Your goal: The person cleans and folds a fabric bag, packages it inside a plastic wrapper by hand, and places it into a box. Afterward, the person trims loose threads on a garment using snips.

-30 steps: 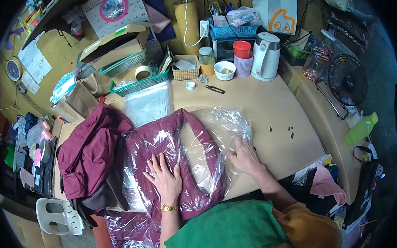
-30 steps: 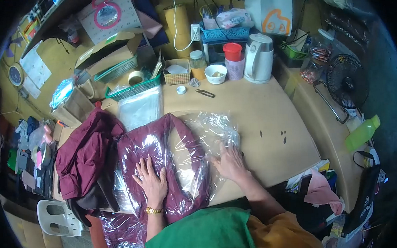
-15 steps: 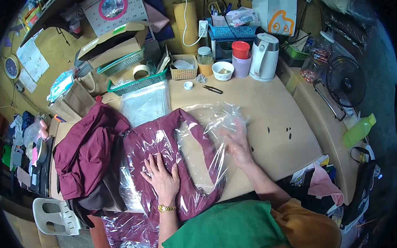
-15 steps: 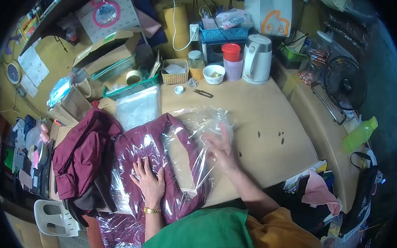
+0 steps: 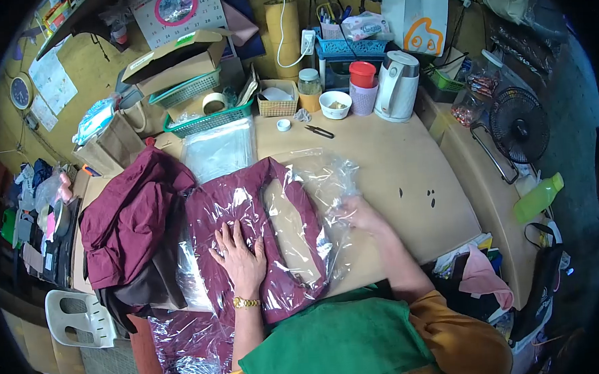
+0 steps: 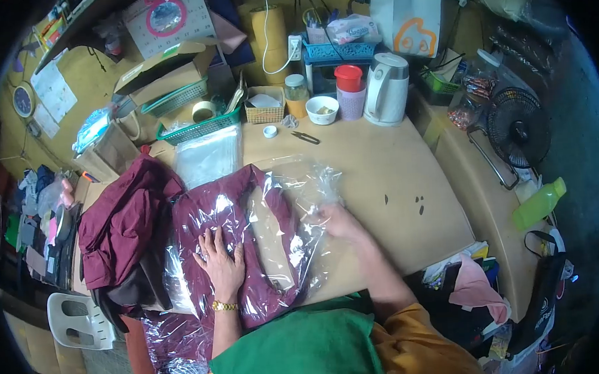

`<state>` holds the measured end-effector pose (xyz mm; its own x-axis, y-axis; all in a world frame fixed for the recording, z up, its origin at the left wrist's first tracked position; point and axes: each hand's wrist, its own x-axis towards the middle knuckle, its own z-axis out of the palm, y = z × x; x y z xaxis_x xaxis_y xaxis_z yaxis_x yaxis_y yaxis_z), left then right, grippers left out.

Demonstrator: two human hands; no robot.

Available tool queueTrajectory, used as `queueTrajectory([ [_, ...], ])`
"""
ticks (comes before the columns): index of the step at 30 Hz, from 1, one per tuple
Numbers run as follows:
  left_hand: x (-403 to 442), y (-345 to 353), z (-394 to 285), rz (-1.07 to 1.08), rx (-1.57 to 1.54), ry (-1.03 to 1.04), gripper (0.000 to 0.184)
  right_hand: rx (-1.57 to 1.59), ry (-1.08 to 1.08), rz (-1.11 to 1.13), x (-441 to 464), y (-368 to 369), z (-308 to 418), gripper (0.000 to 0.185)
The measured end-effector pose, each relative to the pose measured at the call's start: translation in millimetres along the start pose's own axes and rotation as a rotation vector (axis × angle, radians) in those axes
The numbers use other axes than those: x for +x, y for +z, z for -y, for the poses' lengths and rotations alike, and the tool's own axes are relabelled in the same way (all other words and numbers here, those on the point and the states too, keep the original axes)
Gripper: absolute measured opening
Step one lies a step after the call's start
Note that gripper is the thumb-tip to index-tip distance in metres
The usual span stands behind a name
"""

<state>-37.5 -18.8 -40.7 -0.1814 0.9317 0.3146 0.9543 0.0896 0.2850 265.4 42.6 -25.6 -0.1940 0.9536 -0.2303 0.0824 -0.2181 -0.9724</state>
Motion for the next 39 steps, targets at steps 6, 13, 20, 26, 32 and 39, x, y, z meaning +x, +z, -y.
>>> queueTrajectory([
  [6, -0.1, 3.6, 4.2, -0.025, -0.015, 0.006, 0.069, -0.158, -0.048, -0.334, -75.4, -135.1, 11.2, 0.01],
  [13, 0.1, 0.5, 1.3, -0.007, -0.011, -0.004, 0.068, -0.644, -0.586, -0.738, -31.1, -69.4, 67.5, 0.021],
  [20, 0.2, 1.9, 3.7, -0.023, -0.017, 0.006, 0.068, -1.225, -0.074, 0.142, 64.9, -2.9, 64.8, 0.036],
  [26, 0.3, -0.9, 4.1, -0.014, -0.007, 0.012, 0.069, 0.575, 0.041, 0.24, 71.0, -27.3, 34.0, 0.033],
  [32, 0.1, -2.0, 3.2, -0.015, -0.018, 0.009, 0.069, 1.008, -0.472, -0.223, 85.9, -97.7, 35.4, 0.014],
  [39, 1.7, -2.2, 1.0, 0.019, -0.031, -0.016, 0.071, -0.089, -0.097, -0.287, 10.4, -92.1, 45.8, 0.059],
])
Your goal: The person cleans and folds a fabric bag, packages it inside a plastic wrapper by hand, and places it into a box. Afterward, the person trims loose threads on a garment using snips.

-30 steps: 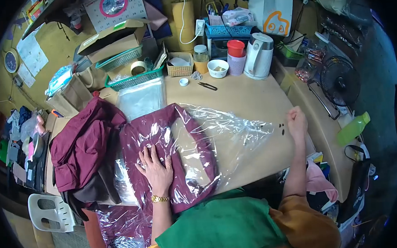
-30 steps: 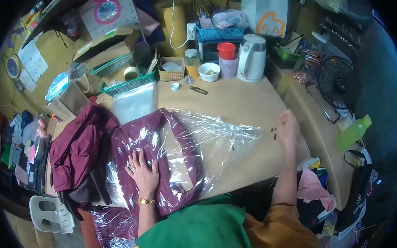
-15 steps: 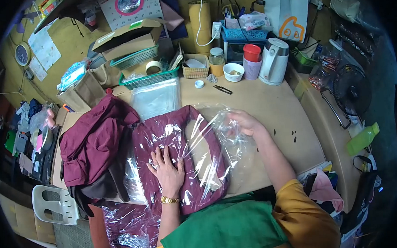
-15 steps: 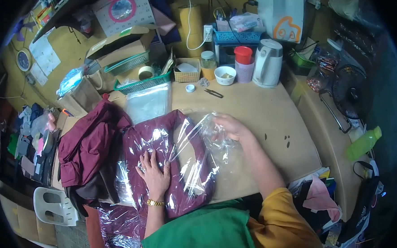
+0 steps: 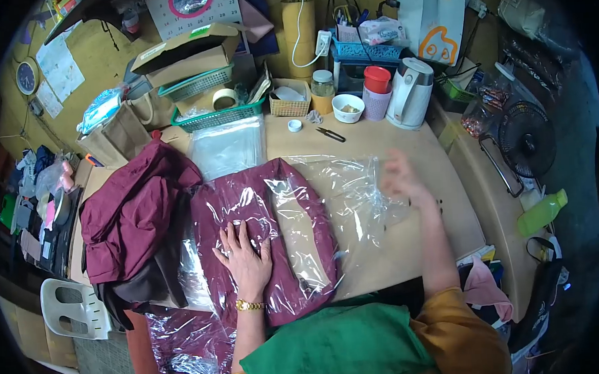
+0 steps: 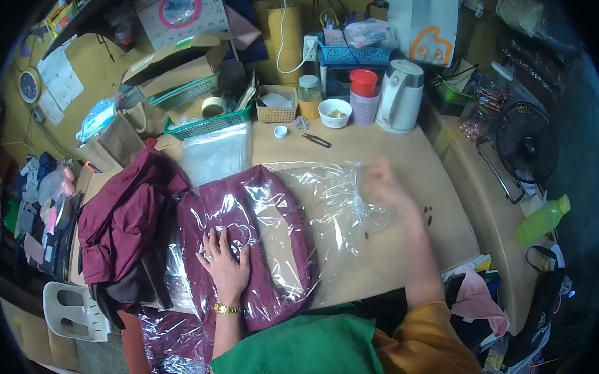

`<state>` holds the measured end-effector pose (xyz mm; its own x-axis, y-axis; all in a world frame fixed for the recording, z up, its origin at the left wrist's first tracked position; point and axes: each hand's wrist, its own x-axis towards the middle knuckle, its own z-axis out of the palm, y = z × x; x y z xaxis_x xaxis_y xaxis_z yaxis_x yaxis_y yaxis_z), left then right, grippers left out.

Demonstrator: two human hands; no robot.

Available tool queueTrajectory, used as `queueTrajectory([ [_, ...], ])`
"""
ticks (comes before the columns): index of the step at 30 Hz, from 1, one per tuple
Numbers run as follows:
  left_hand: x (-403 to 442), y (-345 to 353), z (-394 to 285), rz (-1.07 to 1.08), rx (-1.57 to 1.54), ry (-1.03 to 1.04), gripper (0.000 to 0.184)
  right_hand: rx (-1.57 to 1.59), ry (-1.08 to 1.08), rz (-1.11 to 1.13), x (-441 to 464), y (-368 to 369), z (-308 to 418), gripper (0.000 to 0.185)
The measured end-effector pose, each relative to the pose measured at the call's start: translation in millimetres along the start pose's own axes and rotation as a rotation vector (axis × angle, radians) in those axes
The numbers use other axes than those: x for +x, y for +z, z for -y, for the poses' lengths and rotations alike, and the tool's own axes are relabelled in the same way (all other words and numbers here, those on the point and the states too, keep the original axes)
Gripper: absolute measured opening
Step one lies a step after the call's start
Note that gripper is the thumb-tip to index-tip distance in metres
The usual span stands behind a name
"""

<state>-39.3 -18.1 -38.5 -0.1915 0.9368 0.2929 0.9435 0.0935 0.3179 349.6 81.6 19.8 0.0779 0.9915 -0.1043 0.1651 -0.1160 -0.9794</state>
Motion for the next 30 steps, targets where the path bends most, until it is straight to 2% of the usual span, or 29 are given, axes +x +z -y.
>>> queueTrajectory([
  [1, 0.6, -1.1, -2.0, -0.012, -0.029, -0.005, 0.07, -0.246, 0.002, 0.18, -14.0, 15.6, 0.0, 0.063],
  [3, -4.4, -11.9, -12.3, -0.112, -0.13, 0.022, 0.074, -0.083, 0.097, 0.353, -20.6, 37.7, -2.7, 0.064],
  [4, -8.1, -28.6, -27.4, -0.068, -0.288, 0.066, 0.084, -0.087, 0.084, 0.362, -18.6, 50.8, 1.9, 0.064],
  [6, -8.3, -68.0, -85.4, 0.139, -0.663, 0.305, 0.109, 0.214, -0.226, 0.349, -27.0, 76.5, 7.4, 0.058],
  [7, -7.3, -75.2, -112.6, 0.372, -0.672, 0.249, 0.108, 0.212, -0.215, 0.362, -42.0, 87.7, 26.3, 0.058],
  [8, -2.7, -59.4, -126.7, 0.279, -0.768, 0.351, 0.09, 0.302, -0.276, 0.477, -61.9, 95.9, 60.0, 0.053],
  [9, 18.6, -42.8, -133.9, 0.403, -0.855, 0.429, 0.047, 0.395, -0.339, 0.591, -71.8, 98.8, 78.8, 0.05],
  [10, 39.1, -42.1, -143.0, 0.452, -0.914, 0.32, 0.031, 0.395, -0.339, 0.597, -71.1, 98.4, 80.0, 0.05],
  [11, 59.7, -44.5, -150.1, 0.502, -0.969, 0.214, 0.018, 0.399, -0.56, 0.328, -69.4, 97.6, 81.1, 0.046],
  [12, 76.7, -57.4, -156.7, 0.321, -1.106, 0.287, 0.02, 0.398, -0.77, 0.048, -68.4, 96.2, 81.4, 0.043],
  [13, 89.5, -79.1, -165.5, 0.135, -1.238, 0.36, 0.023, 0.246, -0.738, -0.126, -68.0, 86.5, 79.4, 0.041],
  [14, 92.5, -117.6, -169.8, 0.04, -1.295, 0.253, 0.027, 0.244, -0.737, -0.126, -67.2, 85.6, 70.7, 0.041],
  [16, 98.5, -194.4, -178.2, -0.168, -1.406, 0.045, 0.037, 0.624, -0.173, -0.017, -63.9, 87.4, 30.8, 0.041],
  [18, 126.6, -220.2, -141.1, 0.006, -1.862, 0.212, 0.041, 0.899, 0.152, 0.279, -70.6, 90.0, -22.6, 0.054],
  [19, 129.0, -223.4, -128.3, 0.001, -1.862, 0.219, 0.041, 0.976, 0.298, 0.378, -76.0, 91.1, -46.3, 0.062],
  [21, 123.3, -214.1, -102.8, -0.196, -2.001, 0.251, 0.042, 1.118, 0.367, 0.354, -92.1, 100.9, -28.5, 0.079],
  [22, 124.3, -198.6, -70.9, -0.089, -2.158, 0.264, 0.041, 1.124, 0.37, 0.356, -87.9, 95.1, -23.8, 0.079],
  [23, 125.1, -182.9, -39.1, 0.023, -2.311, 0.261, 0.04, 0.924, 0.235, 0.23, -80.6, 80.8, -21.3, 0.079],
  [24, 116.8, -166.8, -18.9, -0.209, -1.978, -0.076, 0.032, 0.721, 0.103, 0.106, -72.1, 64.3, -17.7, 0.08],
  [25, 100.8, -147.8, -5.5, -0.346, -1.801, -0.245, 0.025, 0.566, -0.032, 0.101, -60.6, 44.5, -8.4, 0.076],
  [26, 86.9, -111.7, 46.5, -0.15, -1.72, -0.179, 0.023, 0.409, -0.166, 0.093, -48.5, 24.1, -0.8, 0.073],
  [28, 46.4, -57.5, 81.8, -0.156, -1.684, -0.336, 0.039, 0.124, -0.113, 0.031, -30.4, -4.2, 0.0, 0.064],
  [29, 20.2, -47.8, 92.7, -0.088, -1.514, -0.47, 0.048, 0.126, -0.114, 0.026, -26.9, -4.5, 5.4, 0.064],
  [30, 7.1, -46.2, 100.5, -0.028, -1.5, -0.539, 0.051, -0.394, -0.274, -0.116, -23.9, -4.7, 13.9, 0.061],
])
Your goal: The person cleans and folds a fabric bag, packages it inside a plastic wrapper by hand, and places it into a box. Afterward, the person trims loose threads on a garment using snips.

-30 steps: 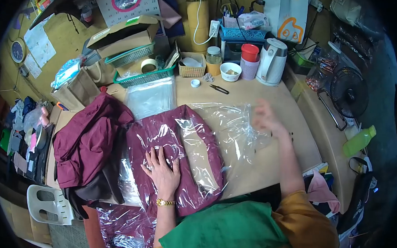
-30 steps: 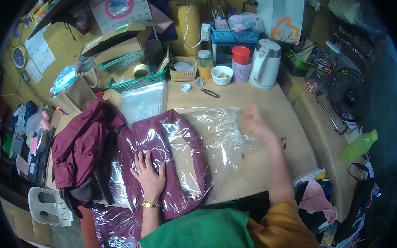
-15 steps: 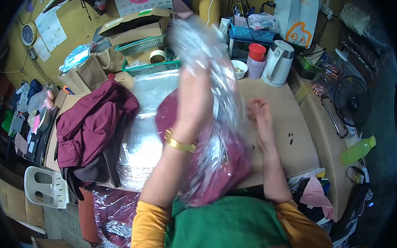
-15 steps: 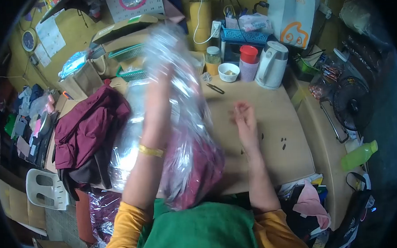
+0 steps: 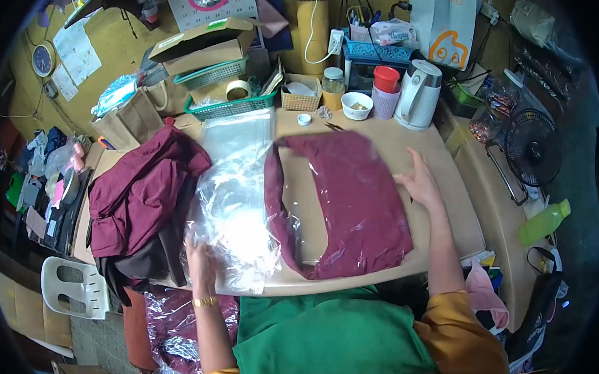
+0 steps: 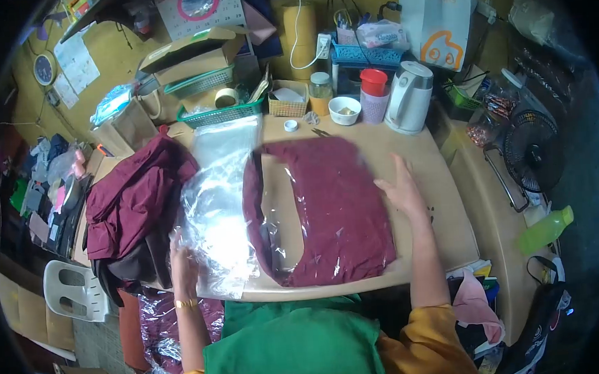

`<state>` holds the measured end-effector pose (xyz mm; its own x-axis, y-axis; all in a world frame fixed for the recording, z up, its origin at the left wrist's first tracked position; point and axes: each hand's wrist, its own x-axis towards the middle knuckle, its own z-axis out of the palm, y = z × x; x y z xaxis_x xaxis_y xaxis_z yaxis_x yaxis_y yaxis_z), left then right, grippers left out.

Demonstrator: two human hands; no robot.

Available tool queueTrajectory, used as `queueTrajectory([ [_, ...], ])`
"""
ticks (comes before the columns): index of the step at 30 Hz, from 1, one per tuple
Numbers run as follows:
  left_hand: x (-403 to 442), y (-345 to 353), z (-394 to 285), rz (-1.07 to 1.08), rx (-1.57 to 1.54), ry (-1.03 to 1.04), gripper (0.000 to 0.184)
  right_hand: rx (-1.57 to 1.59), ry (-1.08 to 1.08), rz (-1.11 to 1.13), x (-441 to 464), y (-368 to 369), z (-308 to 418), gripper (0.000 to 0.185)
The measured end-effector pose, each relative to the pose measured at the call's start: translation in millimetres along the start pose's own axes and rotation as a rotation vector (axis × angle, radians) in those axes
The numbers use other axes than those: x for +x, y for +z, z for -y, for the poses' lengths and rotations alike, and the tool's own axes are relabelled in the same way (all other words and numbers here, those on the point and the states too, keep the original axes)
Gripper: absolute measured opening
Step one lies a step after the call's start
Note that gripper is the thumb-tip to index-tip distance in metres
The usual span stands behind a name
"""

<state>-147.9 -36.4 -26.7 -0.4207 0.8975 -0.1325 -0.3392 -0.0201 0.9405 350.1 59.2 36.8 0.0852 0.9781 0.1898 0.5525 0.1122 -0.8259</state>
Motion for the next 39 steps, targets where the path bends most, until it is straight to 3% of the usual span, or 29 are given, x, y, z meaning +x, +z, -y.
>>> queueTrajectory([
  [1, -12.7, -3.4, -2.4, -0.006, 0.02, -0.081, 0.056, -0.531, -0.158, -0.097, 3.6, -2.5, 7.3, 0.059],
  [2, -26.6, 0.3, -0.1, 0.008, -0.186, -0.089, 0.06, -0.439, -0.209, -0.036, 9.1, 5.8, 17.7, 0.056],
  [3, -29.9, 7.3, -3.9, 0.004, -0.189, -0.094, 0.06, -0.345, -0.26, 0.026, 15.4, 23.1, 34.9, 0.054],
  [5, -23.0, 25.0, -15.2, -0.091, 0.298, 0.062, 0.068, -0.367, -0.264, 0.178, 33.7, 63.3, 55.9, 0.059],
  [8, 12.4, 3.7, 9.1, -0.034, 0.811, 0.49, 0.046, -0.429, -0.191, 0.192, 59.6, 134.2, 68.8, 0.065],
  [10, 5.1, -5.6, -7.2, -0.092, 0.6, 0.348, 0.033, -0.471, -0.178, 0.128, 66.1, 172.4, 39.5, 0.07],
  [11, 3.9, -17.6, -9.0, -0.191, 0.543, 0.428, 0.031, -0.53, -0.163, 0.145, 62.8, 182.8, 19.8, 0.072],
  [12, -0.9, -37.6, -17.3, -0.275, 0.805, 0.527, 0.027, -0.722, -0.27, 0.095, 59.0, 188.2, 2.5, 0.071],
  [14, -4.4, -65.6, -23.1, -0.351, 0.874, 0.528, 0.022, -0.636, -0.279, 0.176, 57.7, 180.1, 2.1, 0.07],
  [18, -1.4, -31.9, -50.2, -0.234, 0.679, 0.514, 0.024, -0.671, -0.329, 0.195, 55.4, 180.1, 2.3, 0.07],
  [22, 31.4, 35.8, -52.2, -0.259, 1.139, 0.422, 0.041, -0.696, -0.343, 0.19, 53.5, 177.9, 4.2, 0.07],
  [24, 53.2, 45.9, -45.6, -0.095, 1.186, 0.388, 0.035, -0.699, -0.333, 0.209, 51.8, 172.3, 4.7, 0.069],
  [25, 68.5, 41.9, -39.5, 0.02, 0.88, 0.3, 0.024, -0.702, -0.351, 0.218, 52.1, 168.5, 1.3, 0.067],
  [26, 78.7, 31.8, -36.0, 0.015, 0.879, 0.31, 0.024, -0.699, -0.359, 0.211, 55.1, 164.6, -0.4, 0.067],
  [28, 77.3, 26.2, -45.0, -0.128, 0.514, 0.522, 0.017, -0.641, -0.366, 0.252, 52.7, 158.4, -2.9, 0.065],
  [29, 80.0, 16.9, -45.3, -0.157, 0.486, 0.525, 0.02, -0.635, -0.361, 0.245, 52.5, 158.8, -3.1, 0.064],
  [32, 69.0, 7.5, -58.2, -0.412, 0.439, 0.578, 0.023, -0.665, -0.356, 0.239, 53.4, 160.6, -2.0, 0.063],
  [34, 54.2, 13.7, -75.3, -0.295, 0.682, 0.37, 0.047, -0.664, -0.37, 0.226, 55.1, 163.9, -3.3, 0.063],
  [36, 58.5, 20.7, -66.5, -0.207, 0.889, 0.272, 0.052, -0.666, -0.371, 0.196, 55.8, 166.5, -5.6, 0.063],
  [37, 52.1, 32.5, -71.7, -0.19, 1.018, 0.189, 0.046, -0.667, -0.381, 0.179, 56.3, 167.9, -6.8, 0.063],
  [39, 69.9, 21.7, -49.2, -0.102, 0.875, 0.376, 0.037, -0.663, -0.379, 0.186, 56.7, 167.6, -5.8, 0.063],
])
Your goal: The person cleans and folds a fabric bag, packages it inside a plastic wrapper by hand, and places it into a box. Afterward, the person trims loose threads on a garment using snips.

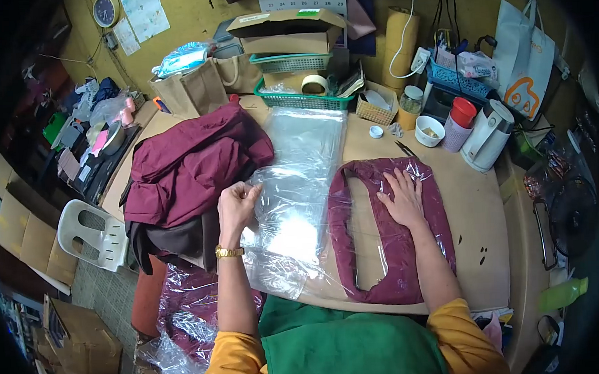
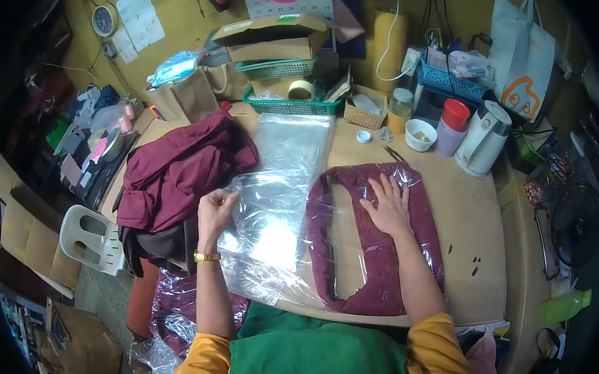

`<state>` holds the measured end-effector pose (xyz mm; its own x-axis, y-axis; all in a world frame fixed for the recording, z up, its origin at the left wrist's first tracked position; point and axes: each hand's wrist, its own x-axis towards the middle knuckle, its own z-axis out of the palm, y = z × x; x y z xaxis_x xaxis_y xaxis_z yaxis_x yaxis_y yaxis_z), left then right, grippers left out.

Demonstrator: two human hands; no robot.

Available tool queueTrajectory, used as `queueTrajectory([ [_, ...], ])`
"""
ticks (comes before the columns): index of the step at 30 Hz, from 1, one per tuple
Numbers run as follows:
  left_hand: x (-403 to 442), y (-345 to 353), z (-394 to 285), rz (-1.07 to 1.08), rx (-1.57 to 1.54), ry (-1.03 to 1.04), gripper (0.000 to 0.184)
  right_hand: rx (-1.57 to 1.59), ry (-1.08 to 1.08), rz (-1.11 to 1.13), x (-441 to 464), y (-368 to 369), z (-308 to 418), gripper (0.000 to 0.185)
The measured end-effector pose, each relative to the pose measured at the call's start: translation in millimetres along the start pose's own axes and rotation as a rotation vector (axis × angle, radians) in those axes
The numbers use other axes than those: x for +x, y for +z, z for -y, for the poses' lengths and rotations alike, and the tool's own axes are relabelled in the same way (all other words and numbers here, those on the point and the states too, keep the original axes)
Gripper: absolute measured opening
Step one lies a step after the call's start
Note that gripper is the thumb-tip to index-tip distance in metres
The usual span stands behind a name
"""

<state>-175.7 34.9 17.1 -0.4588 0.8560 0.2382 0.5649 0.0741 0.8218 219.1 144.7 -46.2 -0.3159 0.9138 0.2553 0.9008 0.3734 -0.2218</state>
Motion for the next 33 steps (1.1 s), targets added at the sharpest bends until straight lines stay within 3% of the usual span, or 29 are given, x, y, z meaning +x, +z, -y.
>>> queueTrajectory([
  [2, 6.4, 6.2, 14.7, -0.032, -0.109, 0.079, 0.033, 0.004, 0.007, 0.005, -0.6, -0.6, -0.3, 0.063],
  [4, 2.6, 4.4, 0.8, -0.013, -0.518, -0.033, 0.021, 0.011, 0.002, -0.017, -1.0, 0.2, -0.6, 0.063],
  [5, 2.2, 5.1, -2.0, -0.013, -0.518, -0.035, 0.021, 0.011, 0.001, -0.015, -1.0, 0.7, -0.8, 0.063],
  [8, -1.5, 1.4, -9.1, 0.315, -1.207, -0.341, 0.011, 0.002, -0.006, -0.014, 0.4, 1.2, -2.3, 0.063],
  [9, -1.6, 2.4, -7.4, 0.312, -1.208, -0.34, 0.011, 0.012, -0.002, -0.014, 0.5, 1.5, -2.3, 0.063],
  [11, -0.6, 8.0, -4.1, 0.524, -1.61, -0.328, 0.01, 0.022, 0.003, -0.014, 0.0, 2.3, -2.2, 0.063],
  [13, -2.6, 8.9, -11.1, 0.396, -1.616, -0.299, 0.009, 0.022, 0.004, -0.017, 0.0, 2.3, -2.5, 0.063],
  [16, 1.9, 3.9, 5.2, 0.185, -1.823, -0.084, 0.012, 0.013, -0.003, -0.025, 0.0, 2.0, -2.8, 0.063],
  [17, 2.5, -4.7, 12.6, 0.255, -1.99, -0.086, 0.015, 0.014, -0.002, -0.024, 0.0, 1.7, -3.3, 0.063],
  [19, -9.4, -22.8, 0.7, 0.182, -1.961, 0.139, 0.018, 0.014, -0.002, -0.024, 0.1, 1.7, -2.8, 0.062],
  [21, -22.7, -48.2, -10.1, 0.111, -2.064, 0.145, 0.02, 0.017, -0.006, -0.033, 0.8, 2.7, -3.4, 0.062],
  [23, -40.9, -61.8, -12.9, -0.095, -1.651, 0.239, 0.017, 0.02, -0.013, -0.038, -0.5, 3.9, -4.1, 0.061],
  [26, -73.7, -73.2, -13.0, -0.057, -0.57, -0.044, 0.025, 0.028, -0.004, -0.051, -0.1, 4.1, -3.2, 0.06],
  [27, -84.3, -70.9, -8.0, 0.053, -0.328, -0.027, 0.033, 0.031, -0.008, -0.048, 0.8, 4.1, -2.7, 0.06],
  [29, -101.3, -47.2, 19.3, -0.033, -0.027, 0.158, 0.039, 0.023, 0.003, -0.044, 0.8, 2.7, -1.5, 0.059],
  [30, -104.6, -45.0, 15.9, -0.032, -0.025, 0.154, 0.039, 0.032, 0.006, -0.037, 0.7, 1.7, -1.1, 0.059],
  [32, -109.8, -44.5, 8.5, 0.123, -0.187, -0.189, 0.026, 0.031, 0.007, -0.03, 0.7, 2.7, -1.8, 0.059],
  [33, -109.2, -45.1, 15.8, 0.123, -0.187, -0.189, 0.026, 0.029, 0.01, -0.028, 1.0, 2.6, -2.0, 0.059],
])
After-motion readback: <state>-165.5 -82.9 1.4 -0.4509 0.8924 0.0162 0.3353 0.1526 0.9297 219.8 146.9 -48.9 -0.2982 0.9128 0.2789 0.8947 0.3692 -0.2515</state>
